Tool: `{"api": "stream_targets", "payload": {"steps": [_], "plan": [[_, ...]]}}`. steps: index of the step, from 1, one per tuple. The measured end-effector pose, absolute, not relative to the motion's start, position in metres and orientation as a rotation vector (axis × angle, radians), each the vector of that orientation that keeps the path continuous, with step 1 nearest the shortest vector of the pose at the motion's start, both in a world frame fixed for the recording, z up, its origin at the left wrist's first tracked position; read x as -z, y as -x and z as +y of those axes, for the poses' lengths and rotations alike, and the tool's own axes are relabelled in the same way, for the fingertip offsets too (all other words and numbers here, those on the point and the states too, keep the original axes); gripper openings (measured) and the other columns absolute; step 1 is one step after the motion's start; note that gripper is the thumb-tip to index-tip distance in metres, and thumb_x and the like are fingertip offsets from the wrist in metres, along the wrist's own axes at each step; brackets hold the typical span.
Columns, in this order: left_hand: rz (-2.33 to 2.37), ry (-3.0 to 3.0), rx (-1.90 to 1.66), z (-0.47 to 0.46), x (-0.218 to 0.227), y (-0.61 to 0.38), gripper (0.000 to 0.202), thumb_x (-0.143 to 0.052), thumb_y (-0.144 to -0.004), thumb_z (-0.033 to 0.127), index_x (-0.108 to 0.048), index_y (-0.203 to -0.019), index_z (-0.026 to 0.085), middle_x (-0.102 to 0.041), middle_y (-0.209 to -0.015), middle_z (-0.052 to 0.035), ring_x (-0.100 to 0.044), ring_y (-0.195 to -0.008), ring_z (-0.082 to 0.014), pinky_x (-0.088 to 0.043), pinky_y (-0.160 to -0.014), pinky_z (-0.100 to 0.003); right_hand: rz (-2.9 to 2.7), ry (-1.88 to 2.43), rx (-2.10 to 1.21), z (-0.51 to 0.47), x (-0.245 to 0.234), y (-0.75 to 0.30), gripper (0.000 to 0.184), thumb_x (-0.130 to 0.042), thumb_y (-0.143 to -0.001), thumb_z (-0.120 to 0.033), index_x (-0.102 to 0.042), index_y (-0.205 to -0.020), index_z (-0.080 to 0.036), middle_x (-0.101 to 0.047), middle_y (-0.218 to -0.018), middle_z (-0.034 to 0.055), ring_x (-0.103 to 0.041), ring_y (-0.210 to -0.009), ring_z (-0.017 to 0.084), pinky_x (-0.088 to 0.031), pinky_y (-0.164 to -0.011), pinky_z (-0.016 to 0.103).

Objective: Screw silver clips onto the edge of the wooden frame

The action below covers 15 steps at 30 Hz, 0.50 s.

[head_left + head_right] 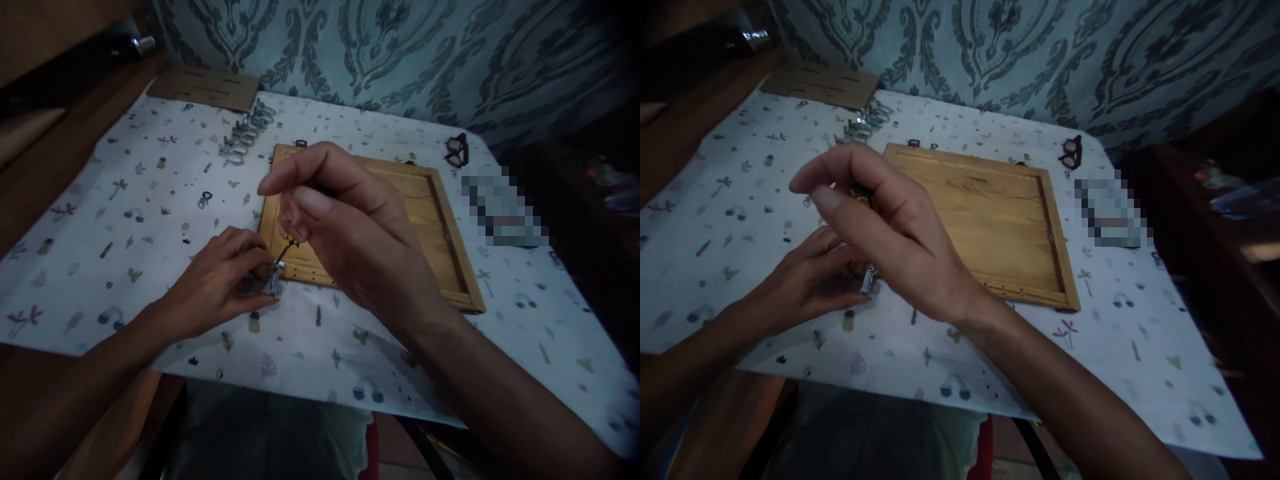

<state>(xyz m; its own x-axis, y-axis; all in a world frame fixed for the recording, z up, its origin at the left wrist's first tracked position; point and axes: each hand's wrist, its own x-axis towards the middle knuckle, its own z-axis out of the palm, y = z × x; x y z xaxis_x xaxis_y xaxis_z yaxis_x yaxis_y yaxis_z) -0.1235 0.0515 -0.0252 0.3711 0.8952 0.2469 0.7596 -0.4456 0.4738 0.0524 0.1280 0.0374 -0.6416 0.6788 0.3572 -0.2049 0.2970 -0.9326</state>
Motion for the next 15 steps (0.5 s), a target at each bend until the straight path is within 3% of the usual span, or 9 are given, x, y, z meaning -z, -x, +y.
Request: {"api": "stream_targets", "payload": {"steps": [5,7,11,15], "plan": [[1.485,-2.395,-0.734,0.051,0.028,0.124,0.039,-0.066,-0.086,0.046,-0.06,-0.114,0.02,-0.058,-0.12,-0.0109,-0.054,-0.107,-0.0279,-0.052,-0.084,-0.043,-2.028,0.365,-1.449,0.143,-0.043,-0.066,0.029,-0.054,-0.092,-0.053,-0.067,-0.103,-0.031,-0.071,-0.099,-0.0022,-0.069,-0.096,0.018,-0.059,-0.081,0.029],[1.488,-2.402,-0.739,0.051,0.03,0.124,0.041,-0.066,-0.085,0.045,-0.06,-0.117,0.02,-0.056,-0.125,-0.0112,-0.054,-0.111,-0.0294,-0.052,-0.087,-0.044,-2.145,0.341,-1.394,0.146,-0.049,-0.069,0.026,-0.056,-0.092,-0.052,-0.067,-0.104,-0.032,-0.072,-0.101,-0.0026,-0.069,-0.1,0.017,-0.059,-0.085,0.029],[1.47,-2.417,-0.75,0.052,0.031,0.125,0.045,-0.063,-0.087,0.049,-0.058,-0.122,0.021,-0.056,-0.127,-0.0119,-0.054,-0.115,-0.0306,-0.052,-0.089,-0.046,-2.284,0.283,-1.236,0.145,-0.059,-0.072,0.017,-0.054,-0.096,-0.035,-0.065,-0.108,-0.034,-0.072,-0.108,-0.0046,-0.067,-0.108,0.014,-0.056,-0.095,0.028],[1.471,-2.428,-0.745,0.053,0.031,0.126,0.042,-0.06,-0.088,0.052,-0.059,-0.118,0.023,-0.058,-0.121,-0.011,-0.055,-0.112,-0.0305,-0.053,-0.088,-0.047,-2.184,0.272,-1.303,0.147,-0.053,-0.064,0.023,-0.058,-0.092,-0.049,-0.068,-0.1,-0.03,-0.073,-0.106,-0.0033,-0.07,-0.101,0.016,-0.06,-0.087,0.028]]}}
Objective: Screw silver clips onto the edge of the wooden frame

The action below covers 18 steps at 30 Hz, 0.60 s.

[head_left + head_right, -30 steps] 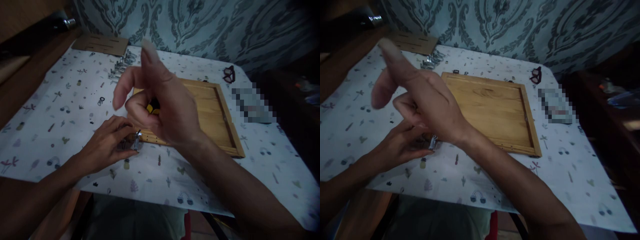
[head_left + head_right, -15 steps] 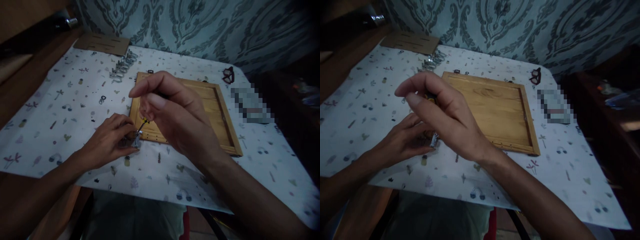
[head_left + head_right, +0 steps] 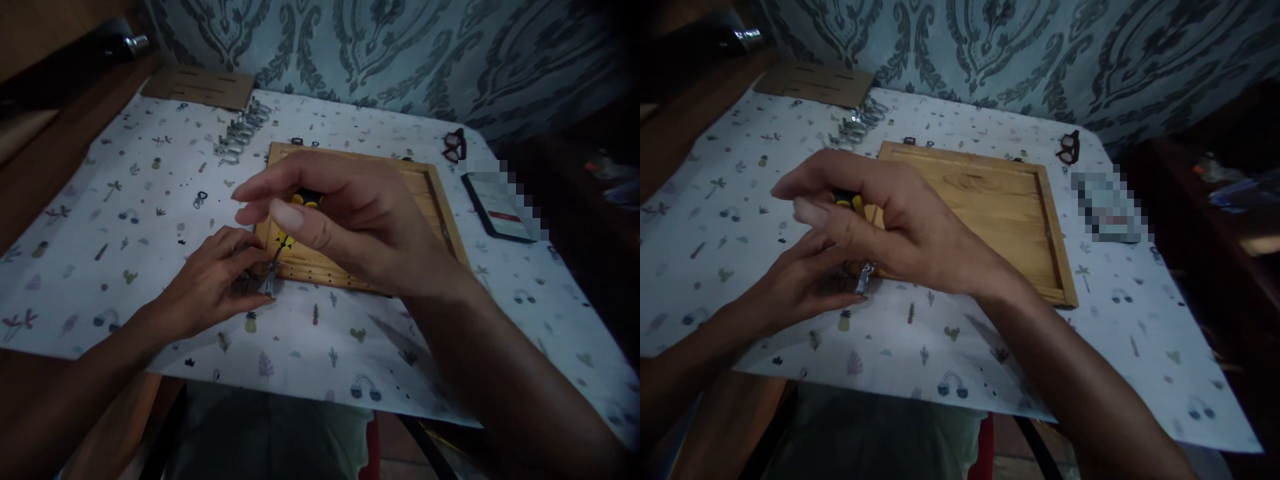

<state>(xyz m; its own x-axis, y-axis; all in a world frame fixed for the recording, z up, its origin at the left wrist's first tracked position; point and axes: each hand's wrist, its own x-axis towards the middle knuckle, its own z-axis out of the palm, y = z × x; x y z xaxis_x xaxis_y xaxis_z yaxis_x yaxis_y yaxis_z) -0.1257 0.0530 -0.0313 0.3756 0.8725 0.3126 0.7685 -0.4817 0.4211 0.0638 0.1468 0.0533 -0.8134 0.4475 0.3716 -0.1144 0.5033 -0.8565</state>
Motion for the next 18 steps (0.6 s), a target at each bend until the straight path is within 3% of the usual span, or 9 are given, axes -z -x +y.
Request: {"api": "stream_targets", "payload": {"steps": [6,10,13,16,18], "plan": [[1.506,-2.427,-0.707,0.051,0.031,0.126,0.044,-0.061,-0.087,0.052,-0.056,-0.12,0.023,-0.058,-0.124,-0.0103,-0.057,-0.112,-0.0299,-0.053,-0.089,-0.048,-2.005,0.033,-1.687,0.168,-0.04,-0.035,0.043,-0.057,-0.086,-0.064,-0.064,-0.101,-0.025,-0.072,-0.078,-0.0077,-0.07,-0.07,0.01,-0.061,-0.065,0.019],[1.457,-2.471,-0.757,0.051,0.031,0.126,0.044,-0.059,-0.09,0.049,-0.053,-0.126,0.025,-0.058,-0.125,-0.01,-0.058,-0.112,-0.0283,-0.055,-0.087,-0.045,-1.93,-0.131,-2.035,0.168,-0.046,-0.027,0.04,-0.045,-0.095,-0.055,-0.065,-0.084,-0.022,-0.051,-0.045,-0.0133,-0.044,-0.034,0.003,-0.041,-0.036,0.016],[1.477,-2.444,-0.728,0.05,0.03,0.125,0.047,-0.057,-0.09,0.052,-0.051,-0.13,0.027,-0.057,-0.127,-0.0104,-0.059,-0.108,-0.0289,-0.055,-0.082,-0.046,-1.863,0.092,-2.088,0.158,-0.054,-0.027,0.053,-0.034,-0.102,-0.046,-0.059,-0.063,-0.019,-0.054,-0.05,-0.0092,-0.03,-0.034,0.001,-0.036,-0.037,0.018],[1.475,-2.435,-0.736,0.05,0.028,0.124,0.04,-0.056,-0.09,0.053,-0.056,-0.121,0.027,-0.06,-0.12,-0.0095,-0.059,-0.103,-0.0284,-0.055,-0.08,-0.046,-1.75,0.196,-2.037,0.147,-0.056,-0.024,0.053,-0.041,-0.101,-0.048,-0.053,-0.059,-0.018,-0.049,-0.049,-0.0079,-0.03,-0.036,0.002,-0.033,-0.037,0.02],[1.475,-2.425,-0.737,0.051,0.027,0.124,0.037,-0.055,-0.09,0.054,-0.059,-0.113,0.026,-0.061,-0.112,-0.0091,-0.058,-0.102,-0.0282,-0.054,-0.08,-0.046,-1.637,0.328,-1.925,0.139,-0.055,-0.019,0.057,-0.037,-0.101,-0.052,-0.051,-0.058,-0.018,-0.052,-0.056,-0.0054,-0.031,-0.037,0.002,-0.028,-0.036,0.021]]}}
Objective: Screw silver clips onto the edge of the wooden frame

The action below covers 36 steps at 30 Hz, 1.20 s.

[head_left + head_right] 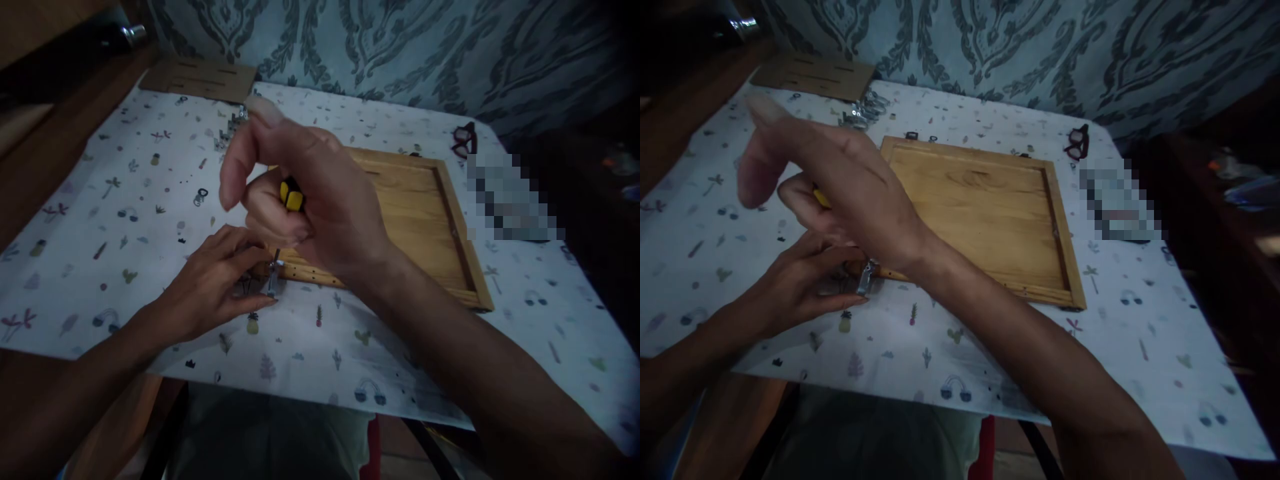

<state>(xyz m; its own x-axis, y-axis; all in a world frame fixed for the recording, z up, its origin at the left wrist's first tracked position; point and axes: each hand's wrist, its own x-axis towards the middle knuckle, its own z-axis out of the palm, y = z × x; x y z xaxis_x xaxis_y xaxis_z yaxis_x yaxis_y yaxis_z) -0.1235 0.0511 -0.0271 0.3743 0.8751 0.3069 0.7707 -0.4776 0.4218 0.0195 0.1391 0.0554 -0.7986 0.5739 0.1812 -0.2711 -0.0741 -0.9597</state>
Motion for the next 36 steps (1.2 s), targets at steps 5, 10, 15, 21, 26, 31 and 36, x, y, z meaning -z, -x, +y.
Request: {"api": "stream_targets", "payload": {"steps": [5,10,15,21,26,31,36], "plan": [[1.455,-2.416,-0.745,0.053,0.03,0.124,0.037,-0.057,-0.089,0.053,-0.06,-0.111,0.023,-0.059,-0.114,-0.0096,-0.055,-0.104,-0.0269,-0.052,-0.082,-0.043,-1.372,0.68,-1.506,0.119,-0.05,-0.011,0.06,-0.02,-0.102,-0.056,-0.045,-0.059,-0.022,-0.037,-0.045,-0.0052,-0.029,-0.036,0.008,-0.032,-0.039,0.026],[1.482,-2.405,-0.736,0.052,0.032,0.125,0.04,-0.062,-0.087,0.051,-0.059,-0.113,0.021,-0.058,-0.118,-0.0098,-0.054,-0.104,-0.0254,-0.05,-0.083,-0.041,-1.384,0.58,-1.461,0.118,-0.04,-0.019,0.052,-0.03,-0.101,-0.054,-0.051,-0.065,-0.023,-0.032,-0.045,-0.0052,-0.035,-0.041,0.011,-0.038,-0.044,0.027],[1.487,-2.459,-0.719,0.052,0.03,0.125,0.037,-0.06,-0.089,0.048,-0.058,-0.114,0.021,-0.058,-0.115,-0.0094,-0.055,-0.102,-0.026,-0.052,-0.078,-0.04,-1.624,0.392,-1.714,0.135,-0.038,-0.032,0.042,-0.051,-0.095,-0.052,-0.065,-0.069,-0.022,-0.051,-0.061,-0.003,-0.047,-0.053,0.011,-0.048,-0.057,0.026],[1.468,-2.5,-0.792,0.051,0.033,0.126,0.045,-0.058,-0.089,0.053,-0.056,-0.12,0.021,-0.059,-0.119,-0.0118,-0.057,-0.104,-0.0291,-0.053,-0.08,-0.044,-1.732,0.133,-1.923,0.152,-0.039,-0.033,0.046,-0.067,-0.085,-0.046,-0.056,-0.048,-0.021,-0.064,-0.071,0.0014,-0.063,-0.083,0.014,-0.055,-0.081,0.026],[1.458,-2.468,-0.777,0.052,0.033,0.126,0.045,-0.06,-0.088,0.052,-0.054,-0.124,0.025,-0.06,-0.12,-0.0096,-0.058,-0.105,-0.0288,-0.054,-0.08,-0.044,-1.633,0.035,-2.109,0.154,-0.033,-0.031,0.046,-0.06,-0.091,-0.033,-0.049,-0.048,-0.02,-0.055,-0.048,-0.0034,-0.043,-0.04,0.008,-0.039,-0.044,0.024],[1.448,-2.452,-0.779,0.053,0.033,0.126,0.042,-0.058,-0.089,0.053,-0.057,-0.118,0.022,-0.059,-0.121,-0.0116,-0.056,-0.108,-0.0298,-0.053,-0.081,-0.045,-1.518,0.132,-2.023,0.147,-0.031,-0.023,0.054,-0.057,-0.092,-0.045,-0.035,-0.049,-0.022,-0.025,-0.04,-0.0085,-0.022,-0.037,0.006,-0.023,-0.038,0.023],[1.475,-2.398,-0.721,0.052,0.032,0.125,0.044,-0.061,-0.087,0.052,-0.058,-0.118,0.021,-0.058,-0.12,-0.0111,-0.055,-0.11,-0.0285,-0.052,-0.085,-0.044,-1.4,0.417,-1.638,0.135,-0.028,-0.017,0.05,-0.054,-0.09,-0.051,-0.035,-0.052,-0.024,-0.024,-0.045,-0.0069,-0.024,-0.04,0.01,-0.027,-0.04,0.026]]}}
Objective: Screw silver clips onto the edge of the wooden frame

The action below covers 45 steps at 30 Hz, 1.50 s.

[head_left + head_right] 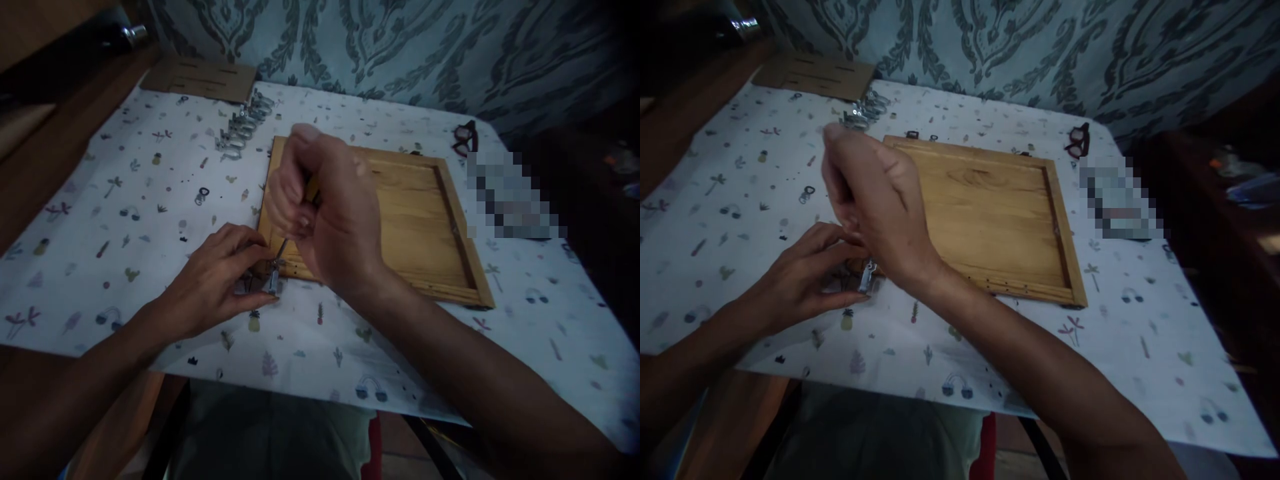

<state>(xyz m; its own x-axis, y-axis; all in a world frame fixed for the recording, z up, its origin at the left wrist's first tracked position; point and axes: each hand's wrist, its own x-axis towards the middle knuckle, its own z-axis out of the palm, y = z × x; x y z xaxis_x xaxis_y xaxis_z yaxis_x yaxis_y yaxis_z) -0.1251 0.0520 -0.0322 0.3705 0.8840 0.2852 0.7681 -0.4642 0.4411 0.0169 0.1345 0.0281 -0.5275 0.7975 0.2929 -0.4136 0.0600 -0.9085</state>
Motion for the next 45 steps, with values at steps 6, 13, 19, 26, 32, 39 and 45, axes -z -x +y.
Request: {"api": "stream_targets", "payload": {"steps": [6,13,19,26,32,39,45], "plan": [[1.478,-2.426,-0.703,0.052,0.031,0.126,0.043,-0.063,-0.087,0.05,-0.059,-0.118,0.02,-0.057,-0.121,-0.0108,-0.054,-0.11,-0.0273,-0.051,-0.085,-0.042,-1.321,0.458,-1.505,0.124,-0.023,-0.021,0.047,-0.057,-0.089,-0.054,-0.041,-0.055,-0.025,-0.031,-0.05,-0.0049,-0.025,-0.043,0.012,-0.031,-0.044,0.029],[1.462,-2.419,-0.713,0.052,0.029,0.126,0.045,-0.062,-0.088,0.05,-0.06,-0.117,0.015,-0.057,-0.12,-0.0121,-0.054,-0.108,-0.0274,-0.05,-0.086,-0.044,-1.327,0.511,-1.468,0.124,-0.022,-0.025,0.05,-0.053,-0.089,-0.063,-0.042,-0.058,-0.025,-0.031,-0.052,-0.0044,-0.027,-0.046,0.013,-0.032,-0.047,0.03],[1.463,-2.429,-0.69,0.053,0.03,0.125,0.044,-0.062,-0.087,0.05,-0.06,-0.116,0.017,-0.057,-0.121,-0.0113,-0.054,-0.109,-0.0269,-0.051,-0.087,-0.043,-1.327,0.518,-1.523,0.119,-0.027,-0.026,0.044,-0.047,-0.097,-0.052,-0.044,-0.063,-0.024,-0.036,-0.06,-0.0033,-0.035,-0.053,0.013,-0.033,-0.052,0.029],[1.457,-2.406,-0.717,0.052,0.031,0.126,0.041,-0.062,-0.088,0.05,-0.058,-0.116,0.019,-0.056,-0.122,-0.0094,-0.053,-0.112,-0.0245,-0.051,-0.091,-0.04,-1.581,0.417,-1.535,0.129,-0.023,-0.048,0.023,-0.049,-0.096,-0.044,-0.06,-0.084,-0.027,-0.051,-0.076,-0.001,-0.051,-0.071,0.016,-0.047,-0.073,0.031],[1.453,-2.408,-0.744,0.052,0.032,0.127,0.046,-0.061,-0.087,0.054,-0.058,-0.117,0.02,-0.056,-0.122,-0.0101,-0.052,-0.113,-0.0258,-0.051,-0.093,-0.042,-2.231,0.466,-0.988,0.14,-0.043,-0.074,0.014,-0.05,-0.099,-0.034,-0.06,-0.092,-0.027,-0.062,-0.096,0.0015,-0.059,-0.093,0.017,-0.047,-0.081,0.031],[1.462,-2.422,-0.739,0.052,0.033,0.128,0.051,-0.06,-0.087,0.055,-0.057,-0.122,0.02,-0.056,-0.127,-0.0117,-0.053,-0.118,-0.0285,-0.052,-0.093,-0.043,-2.296,0.54,-0.569,0.142,-0.048,-0.073,0.028,-0.063,-0.091,-0.047,-0.059,-0.075,-0.025,-0.051,-0.066,-0.0034,-0.044,-0.059,0.01,-0.038,-0.058,0.026],[1.47,-2.387,-0.703,0.052,0.032,0.127,0.047,-0.059,-0.087,0.056,-0.056,-0.123,0.025,-0.056,-0.128,-0.0092,-0.052,-0.119,-0.0283,-0.052,-0.094,-0.044,-2.124,0.613,-0.578,0.131,-0.04,-0.064,0.04,-0.071,-0.084,-0.048,-0.048,-0.063,-0.023,-0.037,-0.056,-0.0042,-0.041,-0.055,0.01,-0.033,-0.051,0.026]]}}
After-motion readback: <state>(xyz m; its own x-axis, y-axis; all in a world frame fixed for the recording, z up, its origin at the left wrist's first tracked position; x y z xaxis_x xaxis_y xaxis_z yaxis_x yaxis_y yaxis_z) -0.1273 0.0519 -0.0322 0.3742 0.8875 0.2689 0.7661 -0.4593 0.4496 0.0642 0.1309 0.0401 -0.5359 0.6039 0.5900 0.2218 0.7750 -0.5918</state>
